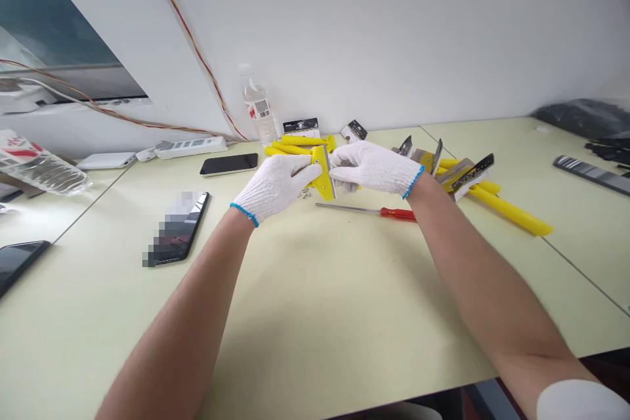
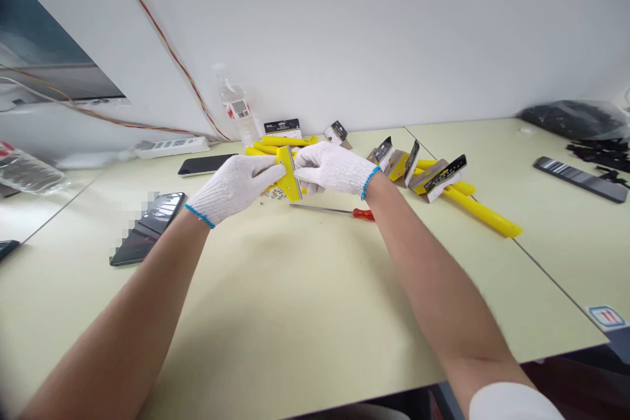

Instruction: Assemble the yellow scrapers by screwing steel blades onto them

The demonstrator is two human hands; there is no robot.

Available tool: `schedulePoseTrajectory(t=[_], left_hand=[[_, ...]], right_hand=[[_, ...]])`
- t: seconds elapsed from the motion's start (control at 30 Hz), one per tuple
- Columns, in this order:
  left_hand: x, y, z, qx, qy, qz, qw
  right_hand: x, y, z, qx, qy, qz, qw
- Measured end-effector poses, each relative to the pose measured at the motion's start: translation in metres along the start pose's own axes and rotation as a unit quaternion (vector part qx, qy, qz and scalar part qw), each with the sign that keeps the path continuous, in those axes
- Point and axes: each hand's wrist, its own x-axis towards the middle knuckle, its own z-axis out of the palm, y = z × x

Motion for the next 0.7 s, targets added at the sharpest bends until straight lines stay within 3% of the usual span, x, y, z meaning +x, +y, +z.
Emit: schedulePoseTrajectory(t=[0.2, 0.37, 0.7], left_hand=[[0.0, 0.005, -0.003, -0.001, 0.009, -0.011, 1.0], [0.001, 0.002, -0.002, 0.006, 0.024, -0.023, 0.999], [0.002, 0.0, 0.0, 0.029, 0.055, -0.048, 0.997]], right_hand=[[0.001, 0.001, 0.001, 0.026, 0.034, 0.037, 0.998], [0.005, 0.003, 0.011, 0.031, -0.033, 0.048, 0.998], [0.017, 0.006, 0.029, 0.052, 0.024, 0.046, 0.997]])
